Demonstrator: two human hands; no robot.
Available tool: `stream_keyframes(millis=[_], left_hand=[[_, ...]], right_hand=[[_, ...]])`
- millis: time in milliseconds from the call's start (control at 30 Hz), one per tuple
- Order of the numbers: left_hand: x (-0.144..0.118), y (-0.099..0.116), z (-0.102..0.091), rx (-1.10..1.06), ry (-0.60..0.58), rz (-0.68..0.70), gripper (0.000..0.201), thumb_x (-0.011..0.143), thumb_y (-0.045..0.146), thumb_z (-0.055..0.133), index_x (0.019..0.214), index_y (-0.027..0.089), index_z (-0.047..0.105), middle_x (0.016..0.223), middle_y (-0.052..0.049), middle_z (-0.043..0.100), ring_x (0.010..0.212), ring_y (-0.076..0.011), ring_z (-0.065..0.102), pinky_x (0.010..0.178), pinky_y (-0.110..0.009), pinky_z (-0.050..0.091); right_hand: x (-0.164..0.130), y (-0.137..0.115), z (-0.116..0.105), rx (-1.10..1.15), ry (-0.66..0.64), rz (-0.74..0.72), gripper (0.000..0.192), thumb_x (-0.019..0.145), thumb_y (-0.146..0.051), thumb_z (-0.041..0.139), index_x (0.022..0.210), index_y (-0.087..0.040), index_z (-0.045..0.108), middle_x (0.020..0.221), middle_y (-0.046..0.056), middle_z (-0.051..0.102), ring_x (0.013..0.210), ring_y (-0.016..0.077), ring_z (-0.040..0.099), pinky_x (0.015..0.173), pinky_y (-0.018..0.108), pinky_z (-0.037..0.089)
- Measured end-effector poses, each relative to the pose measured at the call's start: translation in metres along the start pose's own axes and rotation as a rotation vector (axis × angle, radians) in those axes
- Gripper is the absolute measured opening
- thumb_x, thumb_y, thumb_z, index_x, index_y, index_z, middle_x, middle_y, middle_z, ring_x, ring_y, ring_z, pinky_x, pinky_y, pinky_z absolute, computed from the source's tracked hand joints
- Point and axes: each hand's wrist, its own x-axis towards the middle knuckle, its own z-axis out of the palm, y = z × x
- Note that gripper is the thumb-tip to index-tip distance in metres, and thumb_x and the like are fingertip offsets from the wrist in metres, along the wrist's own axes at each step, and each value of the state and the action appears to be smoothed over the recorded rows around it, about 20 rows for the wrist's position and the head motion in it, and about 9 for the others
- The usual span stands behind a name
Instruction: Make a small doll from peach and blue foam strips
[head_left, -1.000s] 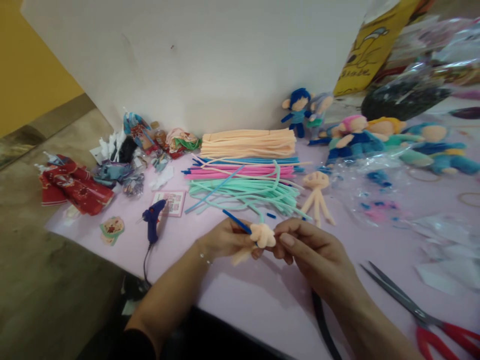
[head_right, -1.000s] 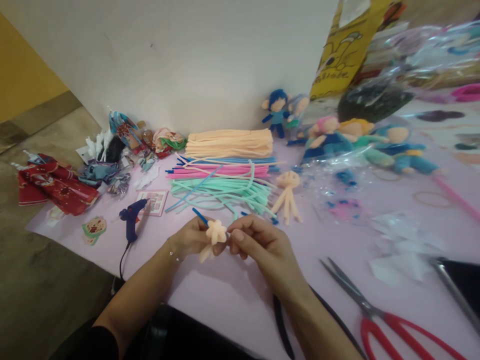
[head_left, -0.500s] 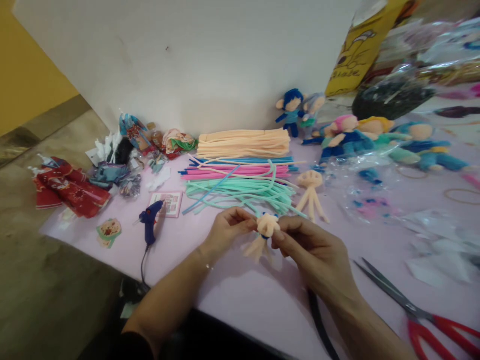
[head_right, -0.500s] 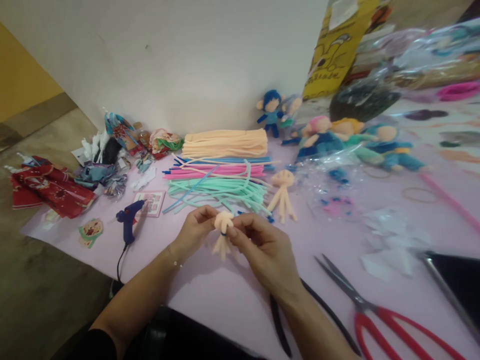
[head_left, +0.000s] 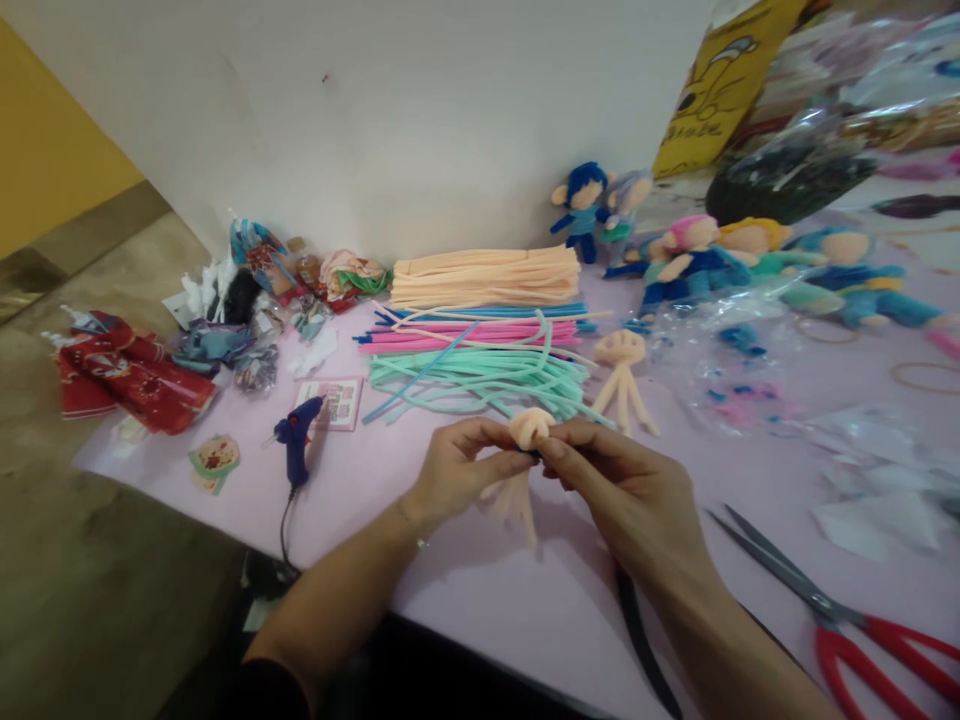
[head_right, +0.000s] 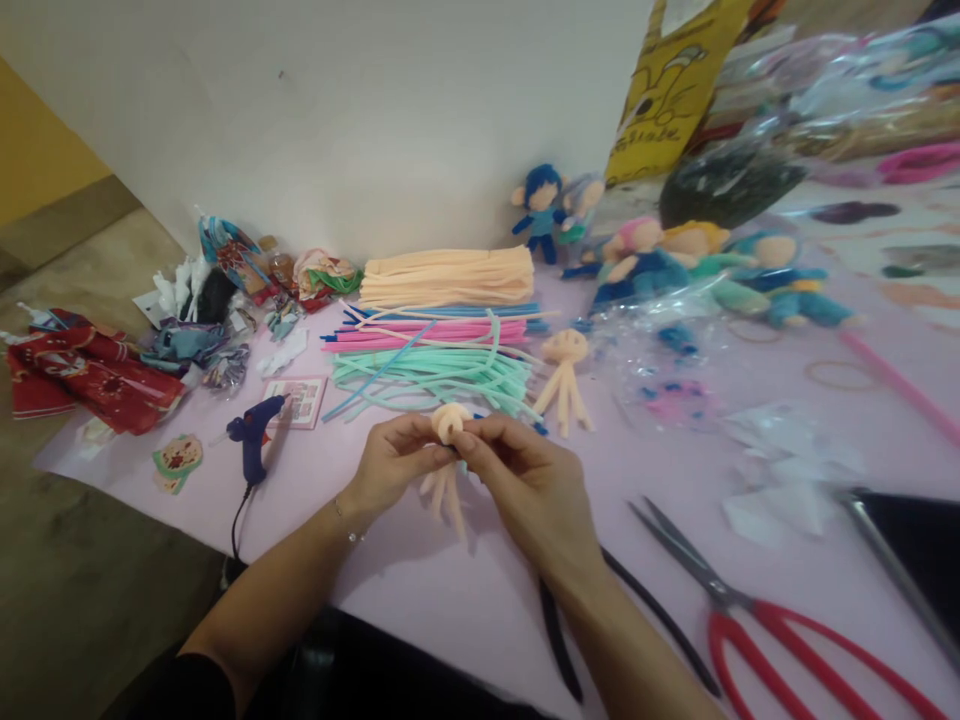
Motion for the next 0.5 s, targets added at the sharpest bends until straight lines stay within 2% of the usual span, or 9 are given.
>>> stream_keyframes(millis=[100,300,500], left_hand=[[0.0011,0.0033,0.0,-0.028,0.01,-0.048,0.045,0.048,0.05,0.096,0.068,0.016,0.074,0.072,-0.002,0.073,0.072,-0.0162,0.065,0.075,-0.032,0.052],[-0.0013,0.0085,0.0036,-0.021,0.038,-0.044,0.045,0.048,0.053,0.095,0.062,0.016,0.074,0.067,-0.001,0.072,0.066,-0.0142,0.064,0.067,-0.029,0.051],[-0.0017,0.0053,0.0051,-0.04,0.089,-0.043,0.041,0.048,0.051,0.096,0.061,0.018,0.076,0.063,0.0,0.071,0.062,-0.0123,0.061,0.067,-0.028,0.051]], right_hand=[[0.0004,-0.0037,0.0002,-0.017,0.015,0.008,0.04,0.074,-0.064,0.08,0.069,-0.024,0.073,0.064,0.002,0.064,0.056,0.0161,0.053,0.052,0.029,0.045],[0.0008,-0.0036,-0.0017,-0.102,-0.023,-0.02,0.051,0.078,-0.074,0.069,0.066,-0.024,0.066,0.058,0.0,0.057,0.055,0.0167,0.05,0.055,0.03,0.043],[0.0011,-0.0037,-0.0009,-0.162,-0.026,-0.047,0.05,0.08,-0.07,0.069,0.063,-0.024,0.065,0.061,0.001,0.06,0.058,0.0179,0.053,0.055,0.031,0.042]])
